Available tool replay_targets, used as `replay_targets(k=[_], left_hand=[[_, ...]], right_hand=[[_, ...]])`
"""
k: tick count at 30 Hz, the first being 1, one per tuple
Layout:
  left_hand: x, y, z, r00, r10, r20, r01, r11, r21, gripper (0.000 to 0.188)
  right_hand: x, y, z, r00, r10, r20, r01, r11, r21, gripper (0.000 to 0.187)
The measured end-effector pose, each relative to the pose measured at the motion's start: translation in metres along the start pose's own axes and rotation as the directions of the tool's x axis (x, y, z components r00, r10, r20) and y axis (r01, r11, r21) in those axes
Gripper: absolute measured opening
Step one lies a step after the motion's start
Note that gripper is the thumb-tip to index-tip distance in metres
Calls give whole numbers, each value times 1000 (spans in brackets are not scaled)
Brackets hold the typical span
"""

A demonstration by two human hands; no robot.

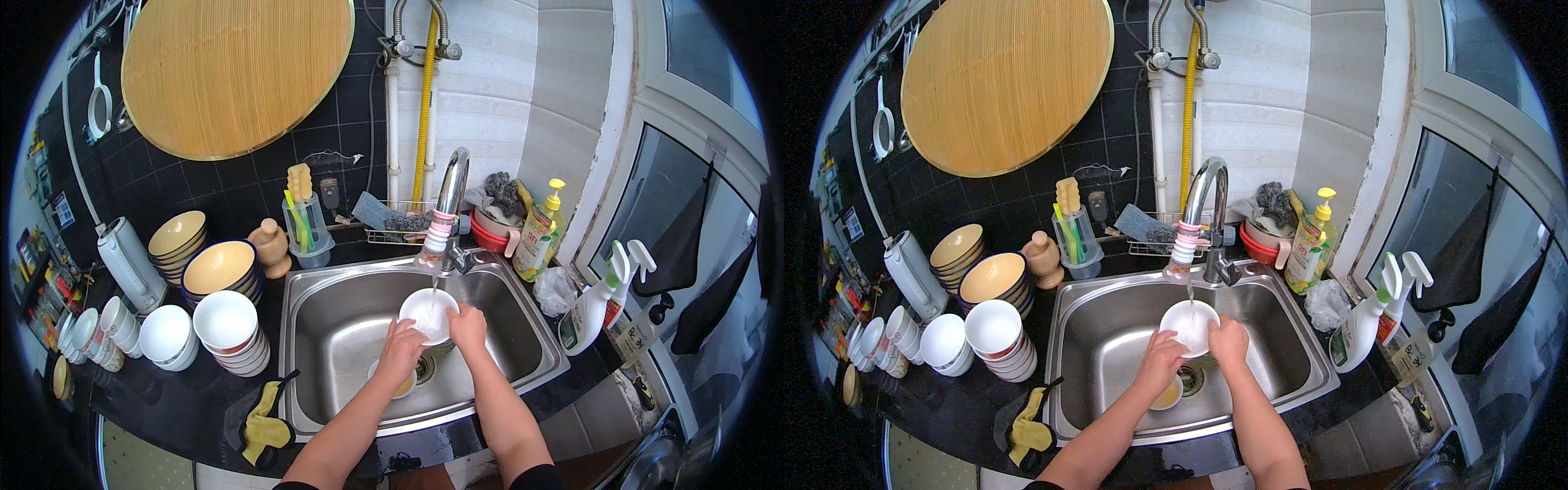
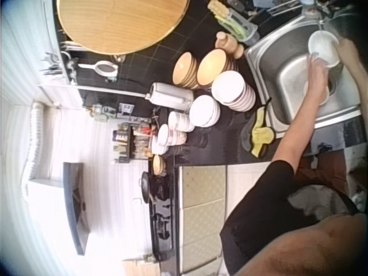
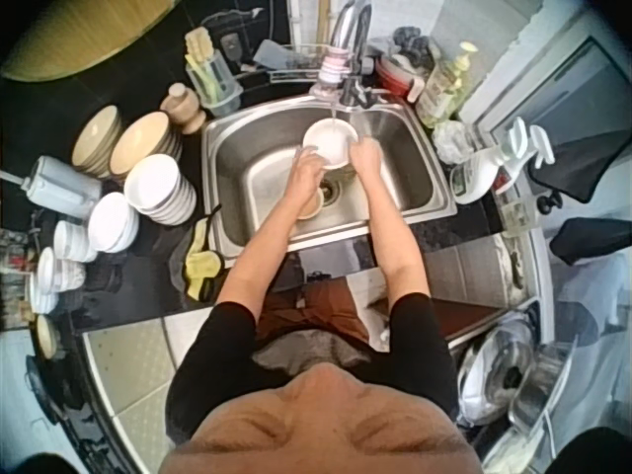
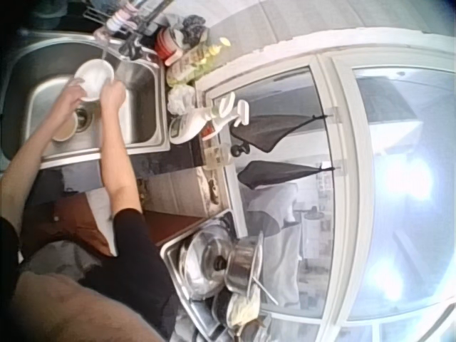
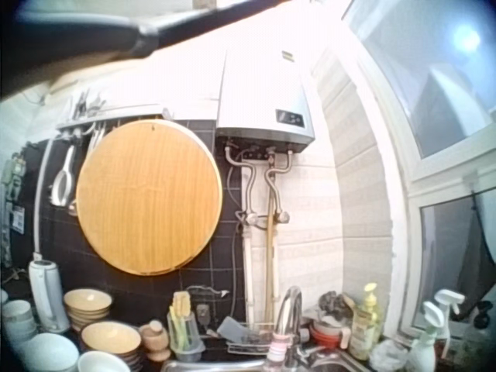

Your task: The person washes a series of small white bowls with red patterns in a kitchen sink. They rinse each bowl under running water, scrubbing the interior and exterior surfaces with their hands, and then place the cleaned bowls into a stack on the countertop to the left of the sink.

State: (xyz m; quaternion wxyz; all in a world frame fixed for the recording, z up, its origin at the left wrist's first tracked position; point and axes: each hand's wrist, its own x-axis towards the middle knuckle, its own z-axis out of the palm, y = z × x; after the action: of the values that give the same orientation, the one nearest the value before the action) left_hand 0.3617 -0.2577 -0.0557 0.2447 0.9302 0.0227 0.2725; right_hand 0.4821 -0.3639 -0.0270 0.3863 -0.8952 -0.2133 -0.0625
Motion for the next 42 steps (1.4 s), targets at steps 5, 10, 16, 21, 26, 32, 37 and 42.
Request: replay_targets(k=[5, 10, 16, 21, 26, 32, 37, 42], left_hand=[[3, -3, 25, 952, -295, -78, 199, 792, -577, 18], [9, -11, 25, 885, -464, 36, 234, 377, -896, 25], [6, -6, 18, 897, -415, 151, 342, 437, -832, 24], [7, 0, 15, 891, -354, 284, 349, 133, -928, 26], [10, -1, 1, 878, -343, 333, 203, -364, -909, 39], [12, -9, -5, 915, -274, 297, 126, -506, -853, 51], [12, -17, 3, 894, -255, 368, 231, -442, -867, 53], [6, -28, 18, 729, -466, 501, 471, -189, -861, 56]], right_hand=[[8, 10, 16, 996, 10, 93, -61, 831, 553, 44], [-1, -6, 20, 964, -249, 91, 177, 862, 476, 56], [-4, -10, 19, 969, -214, 127, 96, 791, 604, 63], [19, 16, 16, 818, 51, 572, -564, 263, 783, 44], [14, 12, 21, 712, -31, 701, -697, 87, 712, 48], [11, 9, 24, 777, -257, 574, -594, 1, 805, 37], [7, 4, 15, 807, -291, 515, -559, -92, 824, 35], [6, 3, 14, 880, -233, 415, -409, 74, 910, 36]])
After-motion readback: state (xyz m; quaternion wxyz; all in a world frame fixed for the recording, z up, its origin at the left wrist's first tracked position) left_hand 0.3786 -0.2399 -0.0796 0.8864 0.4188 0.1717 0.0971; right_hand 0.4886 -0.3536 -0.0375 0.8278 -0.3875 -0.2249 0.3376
